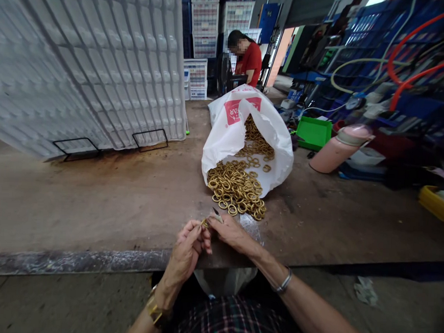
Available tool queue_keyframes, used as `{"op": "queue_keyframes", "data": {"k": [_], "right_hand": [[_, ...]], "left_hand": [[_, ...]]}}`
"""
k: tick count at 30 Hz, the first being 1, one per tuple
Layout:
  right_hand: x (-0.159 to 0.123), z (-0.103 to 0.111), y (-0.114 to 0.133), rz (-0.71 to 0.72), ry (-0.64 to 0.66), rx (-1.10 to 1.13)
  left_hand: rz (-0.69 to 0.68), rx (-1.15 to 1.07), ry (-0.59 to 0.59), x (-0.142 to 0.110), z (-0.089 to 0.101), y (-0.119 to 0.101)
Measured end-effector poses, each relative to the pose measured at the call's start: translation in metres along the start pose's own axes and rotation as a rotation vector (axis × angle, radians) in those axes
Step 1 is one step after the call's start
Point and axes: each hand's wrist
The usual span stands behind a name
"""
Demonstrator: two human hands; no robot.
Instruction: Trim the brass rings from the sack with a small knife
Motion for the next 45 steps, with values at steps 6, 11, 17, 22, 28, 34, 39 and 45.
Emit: {"op": "queue_keyframes", "data": {"k": [6,11,17,22,28,34,39,45], "right_hand": [[-0.003,-0.014,0.003,0.0,0.061,0.327],[-0.003,-0.005,0.0,0.081,-0.227,-0.103],[-0.004,-0.003,-0.005,0.171,-0.236,-0.334],[-0.005,-0.006,-0.002,0.138,-0.214,-0.252],[-0.004,-0.008,-0.004,-0.046,-0.169,0.006],[-0.004,-0.01,-0.003,-0.044,-0.181,0.086],[-0.004,-0.009,0.003,-0.001,-0.205,0.059],[-0.007,-0.01,0.007,0.021,-0.213,0.042]], "left_hand": [[-0.001,0.071,-0.096,0.002,0.002,0.007],[0.005,0.049,-0.169,0.003,0.004,0.01],[0.051,0.041,-0.195,0.002,0.0,0.007],[0.022,0.122,-0.17,0.001,0.001,0.009],[-0.108,0.441,-0.207,0.002,0.001,0.013],[-0.037,0.263,-0.123,-0.001,-0.002,0.01],[0.0,0.069,-0.115,-0.003,-0.004,0.007],[0.005,0.043,-0.096,-0.003,0.0,0.008]]}}
Point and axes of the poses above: each hand's wrist, its own x-axis towards the middle knuckle, its own z-axis out of the back of the hand, y = z × x, and after that the axes turned 6 degrees about -x, right-handed
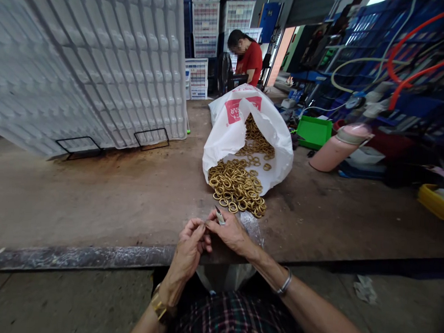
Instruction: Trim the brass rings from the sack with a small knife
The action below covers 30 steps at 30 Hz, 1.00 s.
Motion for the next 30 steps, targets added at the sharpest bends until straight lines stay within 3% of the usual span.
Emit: {"op": "queue_keyframes", "data": {"k": [10,18,26,30], "right_hand": [[0.0,-0.002,-0.01,0.008,0.02,-0.047],[0.001,-0.002,-0.01,0.004,0.043,-0.032],[0.001,-0.003,-0.009,0.038,0.054,-0.031],[0.001,0.001,-0.009,0.076,-0.028,-0.231]], "left_hand": [[-0.021,0.193,0.008,-0.001,0.005,0.003],[0.069,0.095,0.059,-0.003,0.007,-0.002],[0.037,0.045,0.077,-0.004,0.007,0.001],[0.018,0.04,0.059,-0.004,0.009,0.003]]}}
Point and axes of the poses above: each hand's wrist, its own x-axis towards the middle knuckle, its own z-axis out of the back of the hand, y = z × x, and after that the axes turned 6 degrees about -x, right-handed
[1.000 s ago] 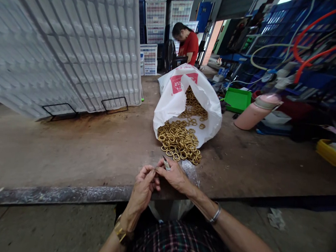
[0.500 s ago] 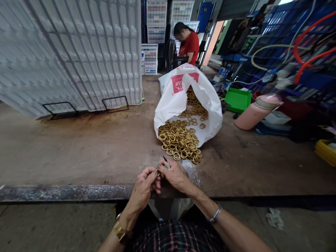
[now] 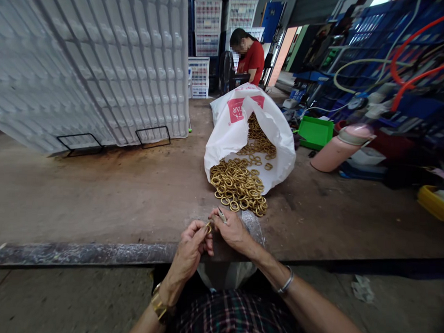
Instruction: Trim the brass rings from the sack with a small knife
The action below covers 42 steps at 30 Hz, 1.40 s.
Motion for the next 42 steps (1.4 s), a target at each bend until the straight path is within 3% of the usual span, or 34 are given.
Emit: {"op": "queue_keyframes", "data": {"k": [2,6,23,30,36,39,42], "right_hand": [[-0.002,0.001,-0.003,0.043,-0.004,-0.199],[-0.009,-0.001,-0.01,0.106,0.114,-0.462],[-0.013,-0.001,-0.004,0.109,0.218,-0.664],[-0.014,-0.003,0.004,0.047,0.215,-0.829],[-0.01,0.004,0.0,-0.072,0.133,-0.903],[-0.004,0.017,-0.012,-0.126,0.019,-0.911],[0.001,0.027,-0.025,-0.164,-0.13,-0.902]], "left_hand": [[-0.004,0.005,-0.018,0.0,0.0,0.0],[-0.034,0.037,-0.023,-0.001,-0.002,-0.001],[-0.148,0.311,-0.06,-0.001,0.0,0.004],[-0.105,0.294,-0.015,-0.003,0.006,0.007],[-0.018,0.177,0.052,-0.01,0.001,0.003],[0.056,0.053,0.097,-0.015,-0.005,-0.002],[0.108,-0.09,0.071,-0.015,-0.007,-0.005]]}}
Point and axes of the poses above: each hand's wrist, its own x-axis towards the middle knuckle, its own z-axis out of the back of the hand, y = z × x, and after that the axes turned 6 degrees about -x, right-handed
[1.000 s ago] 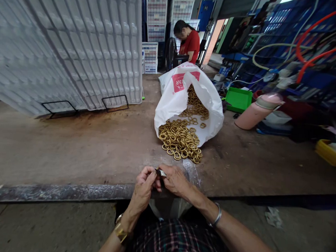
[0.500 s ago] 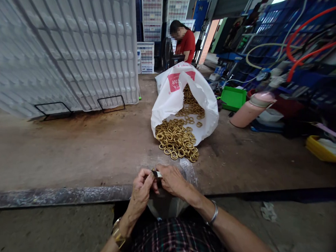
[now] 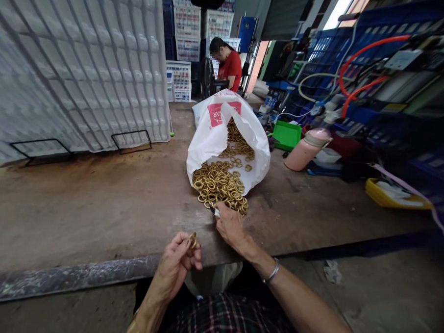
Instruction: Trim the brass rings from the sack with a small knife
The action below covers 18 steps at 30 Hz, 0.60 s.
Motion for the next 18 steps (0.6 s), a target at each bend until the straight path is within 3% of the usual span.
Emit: {"op": "queue_keyframes", "data": {"k": [6,13,18], "right_hand": [[0.008,-0.008,-0.007,-0.099,-0.011,-0.066],[0.008,-0.005,-0.007,-0.114,-0.03,-0.033],[0.002,-0.006,-0.004,0.102,-0.104,0.14]], "left_hand": [[0.028,-0.158,-0.123,0.007,0.003,0.0],[0.075,-0.243,-0.08,0.008,0.002,-0.008],[0.123,-0.297,-0.157,0.012,0.002,-0.007]]}}
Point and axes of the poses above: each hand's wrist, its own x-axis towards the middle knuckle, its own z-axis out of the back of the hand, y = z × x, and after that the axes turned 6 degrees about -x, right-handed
